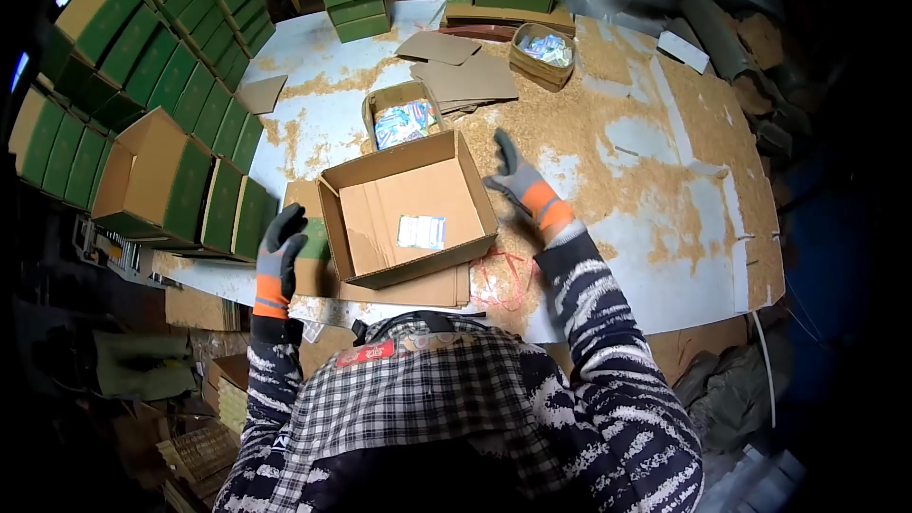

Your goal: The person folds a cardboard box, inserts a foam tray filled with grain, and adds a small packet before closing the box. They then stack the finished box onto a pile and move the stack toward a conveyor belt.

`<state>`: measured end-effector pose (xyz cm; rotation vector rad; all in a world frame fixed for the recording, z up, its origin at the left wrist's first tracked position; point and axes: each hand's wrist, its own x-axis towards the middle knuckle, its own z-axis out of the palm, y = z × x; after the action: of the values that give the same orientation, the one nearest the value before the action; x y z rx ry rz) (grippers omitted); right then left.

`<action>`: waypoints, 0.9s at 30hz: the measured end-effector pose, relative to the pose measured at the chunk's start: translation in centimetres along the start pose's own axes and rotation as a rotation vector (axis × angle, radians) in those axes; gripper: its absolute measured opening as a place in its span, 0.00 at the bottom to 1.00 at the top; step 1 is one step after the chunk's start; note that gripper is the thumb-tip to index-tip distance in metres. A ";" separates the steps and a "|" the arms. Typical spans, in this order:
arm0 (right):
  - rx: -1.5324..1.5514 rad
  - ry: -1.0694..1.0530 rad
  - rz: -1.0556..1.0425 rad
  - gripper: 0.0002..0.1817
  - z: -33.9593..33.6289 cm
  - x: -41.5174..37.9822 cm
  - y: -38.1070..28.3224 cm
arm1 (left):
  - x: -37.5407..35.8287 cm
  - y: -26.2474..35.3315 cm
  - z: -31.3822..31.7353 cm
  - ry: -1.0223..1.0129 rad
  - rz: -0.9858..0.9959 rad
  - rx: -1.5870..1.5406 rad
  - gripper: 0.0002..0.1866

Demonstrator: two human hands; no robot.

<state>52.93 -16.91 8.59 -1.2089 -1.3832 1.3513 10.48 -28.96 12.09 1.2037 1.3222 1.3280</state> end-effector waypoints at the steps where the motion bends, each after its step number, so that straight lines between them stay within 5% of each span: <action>1: 0.044 -0.169 0.194 0.47 0.3 0.4 1.8 | -0.2 -2.1 0.7 -0.062 -0.172 0.010 0.27; 2: 0.416 -0.275 0.350 0.49 0.6 0.8 6.1 | -0.4 -4.4 1.9 -0.124 -0.344 0.019 0.30; 4: -0.226 -0.444 0.265 0.54 3.8 0.8 4.2 | 0.0 -9.7 4.6 -0.196 -0.413 -0.237 0.39; 6: -0.218 -0.401 0.254 0.56 4.6 0.1 3.0 | -0.1 -8.8 7.4 -0.063 -0.460 -0.190 0.45; 7: -0.215 -0.378 0.248 0.57 4.9 -0.2 2.9 | -0.2 -7.0 8.3 -0.017 -0.473 0.240 0.51; 8: -0.175 -0.319 0.186 0.57 5.2 -0.6 3.2 | -0.9 -9.7 8.9 0.138 -0.237 0.220 0.51; 10: -0.098 -0.204 0.059 0.57 5.8 -1.7 4.3 | -1.1 -12.9 8.3 0.148 -0.129 0.084 0.46; 13: 0.068 -0.037 -0.005 0.54 8.1 -1.7 4.0 | -1.5 -15.1 5.9 0.098 -0.364 -0.396 0.38; 16: 0.394 -0.039 0.037 0.49 11.2 -1.5 -3.6 | -2.1 -3.2 3.6 0.022 -0.295 -0.705 0.37; 18: 0.514 -0.167 -0.026 0.42 14.0 -1.1 -10.4 | -1.2 2.1 -0.9 0.065 0.026 -0.544 0.48; 20: 0.715 -0.266 -0.094 0.35 18.0 -0.3 -16.5 | -1.4 9.1 -6.4 0.178 0.508 -0.222 0.45; 22: 0.754 -0.294 -0.130 0.23 21.9 0.9 -21.0 | -1.6 15.6 -12.9 0.591 0.869 0.315 0.36; 25: 0.907 -0.298 -0.174 0.19 28.6 4.8 -24.5 | 0.0 18.4 -25.1 0.990 0.879 0.220 0.39; 26: 0.435 -0.051 -0.599 0.20 31.7 6.9 -23.7 | 1.9 16.6 -30.9 1.058 0.872 0.244 0.41; 27: 0.733 -0.059 -0.543 0.23 35.1 7.4 -25.3 | 3.4 14.6 -35.7 0.935 0.838 0.169 0.42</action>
<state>15.12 -15.31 30.79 -0.2810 -0.9963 1.3126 -24.64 -31.31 28.12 1.3695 1.6222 2.6454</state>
